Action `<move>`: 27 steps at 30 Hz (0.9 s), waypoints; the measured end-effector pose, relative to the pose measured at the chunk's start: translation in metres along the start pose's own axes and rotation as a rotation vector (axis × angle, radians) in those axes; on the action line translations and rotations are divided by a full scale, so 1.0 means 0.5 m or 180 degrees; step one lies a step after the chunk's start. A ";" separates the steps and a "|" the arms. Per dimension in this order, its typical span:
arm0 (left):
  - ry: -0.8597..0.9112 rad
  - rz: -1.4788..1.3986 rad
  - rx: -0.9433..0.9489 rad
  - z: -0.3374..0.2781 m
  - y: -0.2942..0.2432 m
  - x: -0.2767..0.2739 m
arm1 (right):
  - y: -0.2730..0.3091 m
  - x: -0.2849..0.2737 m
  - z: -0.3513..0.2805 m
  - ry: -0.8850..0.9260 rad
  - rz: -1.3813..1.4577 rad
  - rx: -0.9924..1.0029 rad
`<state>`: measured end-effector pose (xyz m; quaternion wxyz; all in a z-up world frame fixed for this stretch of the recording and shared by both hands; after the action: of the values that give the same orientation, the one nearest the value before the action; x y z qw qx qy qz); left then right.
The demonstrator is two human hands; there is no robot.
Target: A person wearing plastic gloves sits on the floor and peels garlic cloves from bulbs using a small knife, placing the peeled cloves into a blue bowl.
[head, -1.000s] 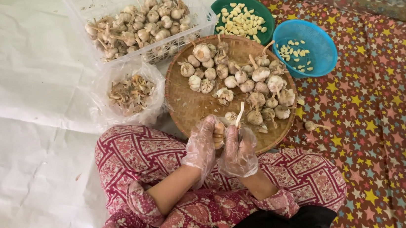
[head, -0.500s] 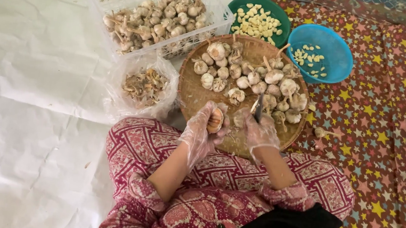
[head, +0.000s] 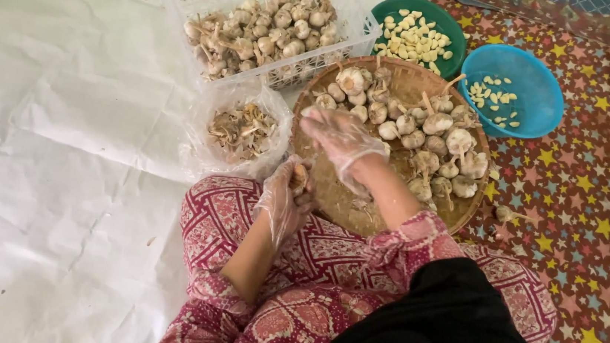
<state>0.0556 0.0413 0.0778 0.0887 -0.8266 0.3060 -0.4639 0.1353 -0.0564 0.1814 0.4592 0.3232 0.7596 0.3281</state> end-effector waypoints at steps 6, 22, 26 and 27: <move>0.0020 0.0039 0.0044 -0.033 -0.011 0.065 | -0.130 -0.042 -0.093 -0.0041 0.0995 -0.0308; 0.0128 0.0738 -0.0383 -0.079 0.064 0.160 | -0.072 -0.078 -0.314 -0.0850 0.0176 -0.1805; -0.0575 0.0954 -0.0354 -0.142 0.026 0.193 | -0.067 -0.080 -0.334 -0.1272 -0.0407 -0.1839; -0.1019 0.0636 -0.0608 -0.161 0.028 0.193 | -0.072 -0.081 -0.335 -0.1561 -0.0698 -0.1799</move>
<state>0.0207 -0.0154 0.1851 0.1031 -0.8599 0.4111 -0.2844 -0.0090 -0.1430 0.2333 0.7304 0.1697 0.5371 0.3864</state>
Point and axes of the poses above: each hand's wrist, its own z-axis towards the middle knuckle, its own x-axis out of the palm, y = z × x, the point moved 8 cm from there along z, towards the middle knuckle, and after that the axes turned 6 degrees about -z, right-handed, at the moved point
